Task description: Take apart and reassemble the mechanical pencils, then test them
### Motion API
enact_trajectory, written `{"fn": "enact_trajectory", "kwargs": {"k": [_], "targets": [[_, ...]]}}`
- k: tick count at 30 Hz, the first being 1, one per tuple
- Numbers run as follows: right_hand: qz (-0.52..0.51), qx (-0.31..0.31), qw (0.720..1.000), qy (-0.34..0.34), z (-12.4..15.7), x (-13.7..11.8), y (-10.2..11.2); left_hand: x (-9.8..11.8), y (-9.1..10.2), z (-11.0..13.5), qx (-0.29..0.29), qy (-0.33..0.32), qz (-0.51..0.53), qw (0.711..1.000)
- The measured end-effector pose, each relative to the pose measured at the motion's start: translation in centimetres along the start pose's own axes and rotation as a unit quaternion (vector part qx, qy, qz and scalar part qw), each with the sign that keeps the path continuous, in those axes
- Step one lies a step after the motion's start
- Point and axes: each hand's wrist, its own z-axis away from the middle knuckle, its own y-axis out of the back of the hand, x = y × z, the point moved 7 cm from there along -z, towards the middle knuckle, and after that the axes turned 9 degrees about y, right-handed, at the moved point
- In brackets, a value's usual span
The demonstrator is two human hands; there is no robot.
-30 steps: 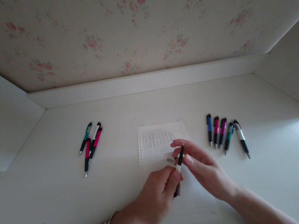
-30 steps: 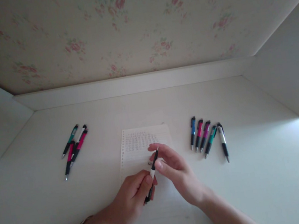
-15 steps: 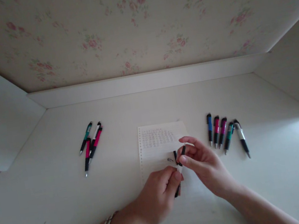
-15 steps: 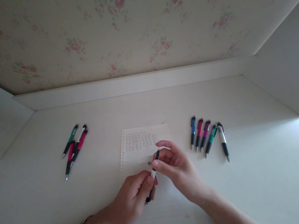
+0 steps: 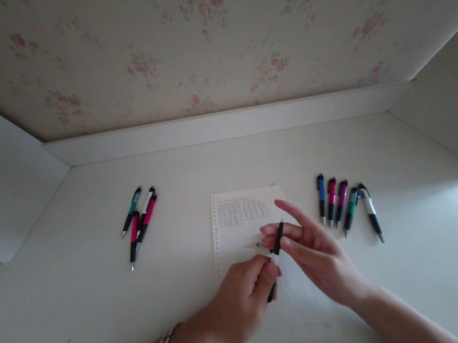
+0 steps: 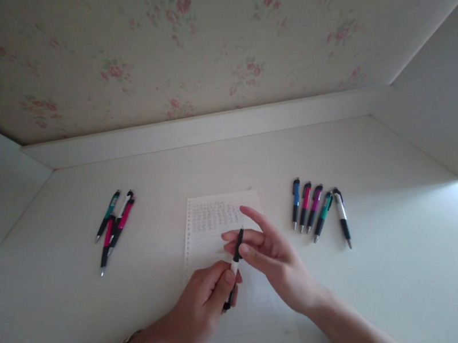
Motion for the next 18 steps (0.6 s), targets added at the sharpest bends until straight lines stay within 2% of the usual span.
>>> {"fn": "enact_trajectory", "kwargs": {"k": [5, 14, 18], "targets": [[0.022, 0.005, 0.999, 0.039, -0.23, -0.38, -0.03, 0.16, 0.03, 0.0, 0.002, -0.008, -0.014, 1.0], [-0.037, -0.004, 0.999, -0.019, 0.09, -0.08, -0.08, 0.02, 0.03, 0.05, 0.002, 0.0, -0.007, 1.0], [-0.015, -0.005, 1.0, 0.0, -0.03, -0.33, -0.41, 0.29, -0.05, 0.07, -0.006, -0.009, -0.014, 1.0]]}}
